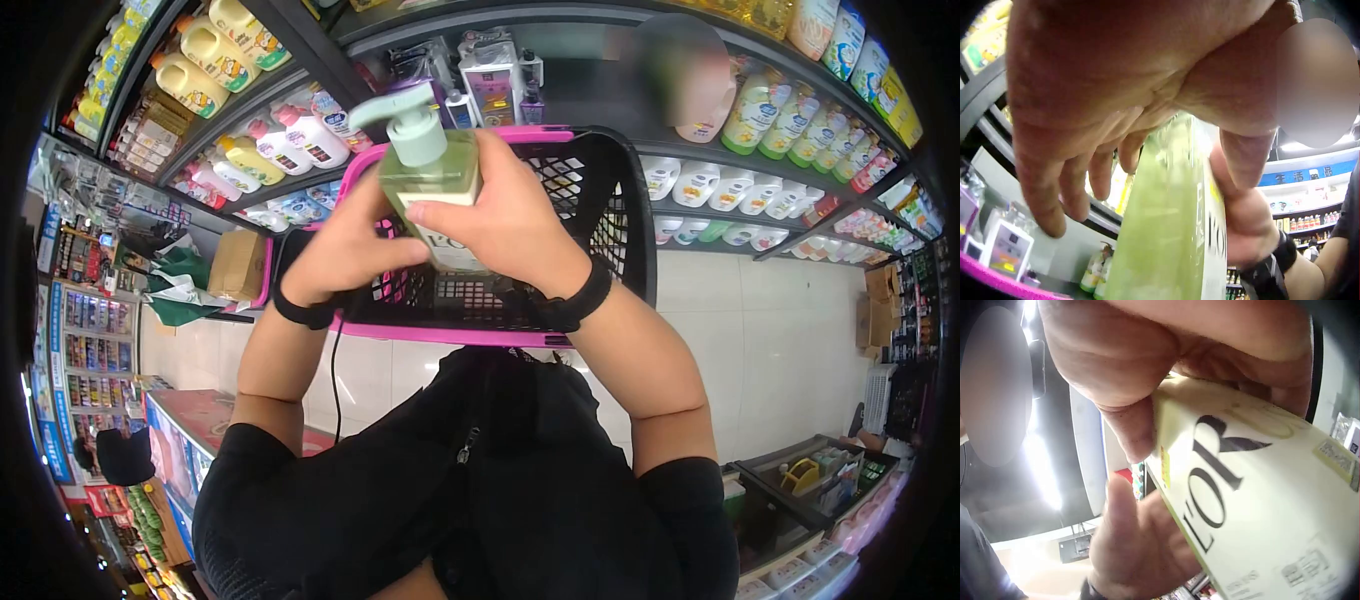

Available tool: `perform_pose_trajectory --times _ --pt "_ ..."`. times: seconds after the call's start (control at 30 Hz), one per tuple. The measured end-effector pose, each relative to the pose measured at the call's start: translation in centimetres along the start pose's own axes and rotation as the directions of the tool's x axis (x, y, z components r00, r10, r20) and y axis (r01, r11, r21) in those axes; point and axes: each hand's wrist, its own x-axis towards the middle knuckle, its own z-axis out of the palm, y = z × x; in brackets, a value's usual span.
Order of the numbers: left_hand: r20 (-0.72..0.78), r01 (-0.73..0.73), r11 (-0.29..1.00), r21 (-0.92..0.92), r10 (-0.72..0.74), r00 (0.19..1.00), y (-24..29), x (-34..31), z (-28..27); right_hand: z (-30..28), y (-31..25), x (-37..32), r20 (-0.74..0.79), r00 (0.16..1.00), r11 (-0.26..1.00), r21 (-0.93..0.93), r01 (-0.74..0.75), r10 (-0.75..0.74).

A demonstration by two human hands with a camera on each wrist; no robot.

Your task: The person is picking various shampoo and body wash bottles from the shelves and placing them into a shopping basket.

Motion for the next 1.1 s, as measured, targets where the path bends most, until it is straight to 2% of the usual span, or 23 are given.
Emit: perform_pose_trajectory --times 0.03,0.1,0.13,0.17,0.23,0.27,0.37,0.4,0.5,0.53,0.63,0.67,0.77,0.83,0.9,0.97,1.0,1.03,1.07,1.1 --pt "-0.023 -0.030 0.999 0.029 0.031 0.999 -0.1 -0.2 -1.8 0.7 1.3 0.0 -0.016 0.999 0.999 -0.037 -0.030 0.030" --pt "-0.108 -0.020 0.995 -0.098 0.009 0.994 1.6 -0.9 -4.3 2.2 3.4 -0.3 -0.062 0.994 0.990 -0.106 -0.097 0.091" --pt "-0.115 -0.065 0.995 -0.071 0.056 0.992 1.9 -0.9 -5.3 2.8 3.7 -0.3 -0.060 0.994 0.974 -0.204 -0.098 0.087" --pt "-0.027 -0.015 0.995 0.095 0.017 0.999 2.6 -0.7 -6.2 3.5 4.3 -0.4 -0.050 0.995 0.967 -0.238 -0.094 0.085" --pt "0.118 0.038 0.907 0.419 -0.096 0.988 3.8 -0.2 -7.6 4.9 5.2 -0.5 -0.025 0.996 0.947 -0.311 -0.088 0.084" --pt "0.146 -0.076 0.810 0.581 -0.011 0.989 3.6 0.1 -7.7 5.6 4.9 -0.7 -0.015 0.996 0.932 -0.354 -0.084 0.084" --pt "0.289 -0.258 0.729 0.634 0.087 0.954 0.1 0.3 -8.5 7.7 6.2 -0.7 -0.045 0.994 0.870 -0.481 -0.106 0.096" --pt "0.276 -0.296 0.711 0.638 0.148 0.950 -0.8 0.3 -8.6 8.3 6.5 -0.7 -0.074 0.995 0.852 -0.516 -0.093 0.064" --pt "0.344 -0.241 0.765 0.598 0.028 0.939 -3.6 0.9 -9.9 9.3 8.1 -0.6 -0.088 0.980 0.813 -0.548 -0.199 0.181" --pt "0.375 -0.239 0.811 0.534 0.026 0.927 -5.1 1.2 -10.0 9.3 9.0 -0.6 -0.081 0.968 0.804 -0.543 -0.242 0.236" --pt "0.455 -0.311 0.739 0.597 0.008 0.891 -9.6 1.2 -8.8 9.7 10.9 -1.1 -0.148 0.931 0.697 -0.625 -0.350 0.334" --pt "0.489 -0.294 0.733 0.614 -0.060 0.870 -11.2 1.5 -8.1 9.6 12.4 -1.9 -0.155 0.948 0.663 -0.684 -0.306 0.278" --pt "0.564 -0.319 0.679 0.661 -0.169 0.808 -16.6 2.0 -6.2 9.8 12.5 -4.2 -0.213 0.936 0.718 -0.601 -0.352 0.281" --pt "0.586 -0.310 0.650 0.694 -0.259 0.768 -20.4 2.3 -5.0 9.7 11.6 -5.8 -0.165 0.958 0.681 -0.676 -0.283 0.235" --pt "0.597 -0.302 0.637 0.710 -0.316 0.738 -25.9 2.4 -3.6 9.7 11.6 -7.4 -0.190 0.957 0.584 -0.760 -0.285 0.219" --pt "0.553 -0.267 0.543 0.796 -0.471 0.688 -30.7 2.2 -2.4 9.8 11.1 -8.3 -0.228 0.943 0.539 -0.776 -0.327 0.245" --pt "0.546 -0.324 0.460 0.827 -0.518 0.658 -33.8 2.1 -1.4 9.9 11.0 -8.7 -0.250 0.934 0.518 -0.780 -0.350 0.255" --pt "0.535 -0.387 0.370 0.845 -0.565 0.628 -34.1 2.1 -1.2 10.0 10.7 -9.1 -0.271 0.929 0.501 -0.785 -0.366 0.253" --pt "0.499 -0.320 0.385 0.865 -0.608 0.618 -34.6 2.0 -1.4 10.2 10.4 -9.4 -0.295 0.922 0.485 -0.786 -0.383 0.251" --pt "0.461 -0.397 0.265 0.879 -0.685 0.564 -32.3 1.8 -1.4 10.4 10.2 -9.8 -0.320 0.914 0.470 -0.785 -0.403 0.249"
